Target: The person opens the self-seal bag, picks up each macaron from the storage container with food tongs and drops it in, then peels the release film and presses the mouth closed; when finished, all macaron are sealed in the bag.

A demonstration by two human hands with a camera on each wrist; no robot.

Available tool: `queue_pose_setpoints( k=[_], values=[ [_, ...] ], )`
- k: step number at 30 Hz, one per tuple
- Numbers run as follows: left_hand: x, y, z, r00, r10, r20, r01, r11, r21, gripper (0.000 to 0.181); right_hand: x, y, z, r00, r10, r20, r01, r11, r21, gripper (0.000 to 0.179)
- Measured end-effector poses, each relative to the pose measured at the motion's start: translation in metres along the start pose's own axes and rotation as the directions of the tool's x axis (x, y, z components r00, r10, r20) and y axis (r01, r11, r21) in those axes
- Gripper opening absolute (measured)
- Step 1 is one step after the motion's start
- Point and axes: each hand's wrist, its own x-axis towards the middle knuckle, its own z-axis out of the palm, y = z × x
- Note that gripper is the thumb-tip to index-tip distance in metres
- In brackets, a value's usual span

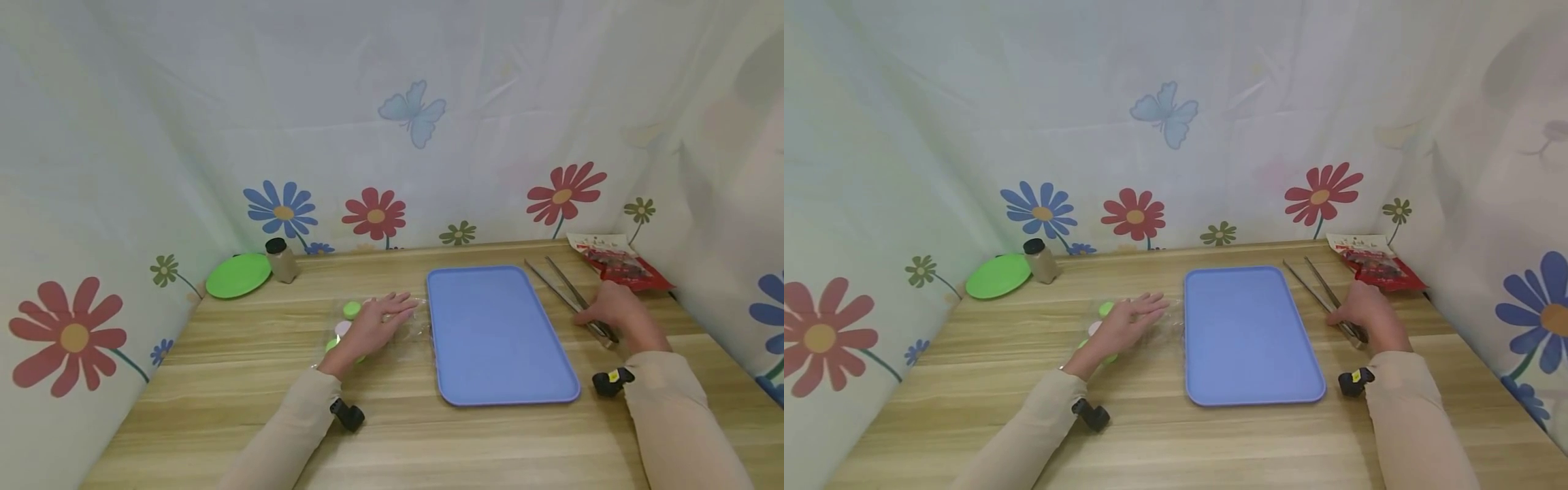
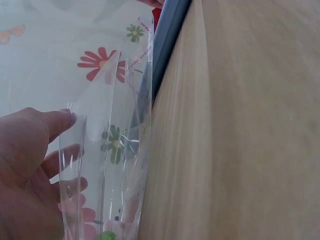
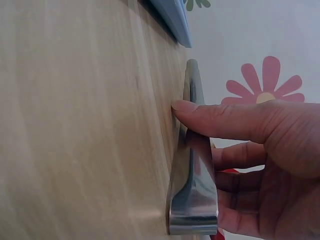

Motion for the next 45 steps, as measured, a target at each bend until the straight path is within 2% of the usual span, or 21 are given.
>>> queue_pose_setpoints(
  k=[6,10,15,18,21,26,30,34,36,38,42,45],
  values=[
    [0.000,0.000,0.000,1.000,0.010,-0.006,-0.010,1.000,0.008,0.034,0.001,-0.001,0.001,1.000,0.013,0.015,-0.013,1.000,0.015,0.048],
    [-0.001,0.001,-0.001,1.000,0.002,0.000,-0.002,1.000,0.006,0.034,-0.003,-0.003,-0.003,1.000,-0.001,0.022,0.001,1.000,-0.001,0.060],
    [-0.001,0.003,-0.001,1.000,0.004,0.001,-0.004,1.000,0.002,0.035,-0.012,-0.017,-0.013,0.999,-0.026,-0.027,0.025,0.999,-0.037,0.059],
    [-0.001,0.002,0.000,1.000,0.002,-0.001,-0.002,1.000,0.009,0.035,-0.019,-0.034,-0.017,0.994,-0.072,-0.079,0.072,0.997,-0.012,0.058],
    [0.000,0.002,0.000,1.000,-0.003,0.000,0.003,1.000,0.016,0.034,-0.025,-0.056,-0.017,0.975,-0.169,-0.143,0.172,0.985,0.013,0.058],
    [0.000,0.000,0.000,1.000,-0.007,-0.001,0.007,1.000,0.007,0.034,-0.032,-0.094,-0.001,0.947,-0.270,-0.175,0.292,0.949,0.117,0.043],
    [-0.001,-0.003,0.000,1.000,0.007,-0.010,-0.007,1.000,0.002,0.033,-0.035,-0.127,0.027,0.919,-0.377,-0.112,0.393,0.890,0.232,0.031],
    [-0.002,-0.003,0.000,1.000,0.016,-0.018,-0.016,1.000,-0.004,0.033,-0.041,-0.157,0.059,0.885,-0.465,0.026,0.419,0.819,0.393,0.029],
    [-0.001,-0.002,0.000,1.000,0.017,-0.017,-0.017,1.000,-0.004,0.033,-0.045,-0.169,0.073,0.864,-0.489,0.118,0.379,0.788,0.486,0.032],
    [-0.001,-0.001,-0.001,1.000,0.013,-0.016,-0.013,1.000,0.000,0.033,-0.050,-0.179,0.085,0.832,-0.513,0.208,0.318,0.751,0.579,0.038],
    [-0.001,-0.001,-0.002,1.000,0.003,-0.013,-0.003,1.000,0.017,0.033,-0.059,-0.192,0.104,0.769,-0.541,0.341,0.135,0.658,0.741,0.050],
    [-0.001,-0.001,-0.003,1.000,-0.002,-0.011,0.003,0.999,0.033,0.033,-0.063,-0.197,0.115,0.747,-0.539,0.389,0.005,0.590,0.808,0.053]
  ],
)
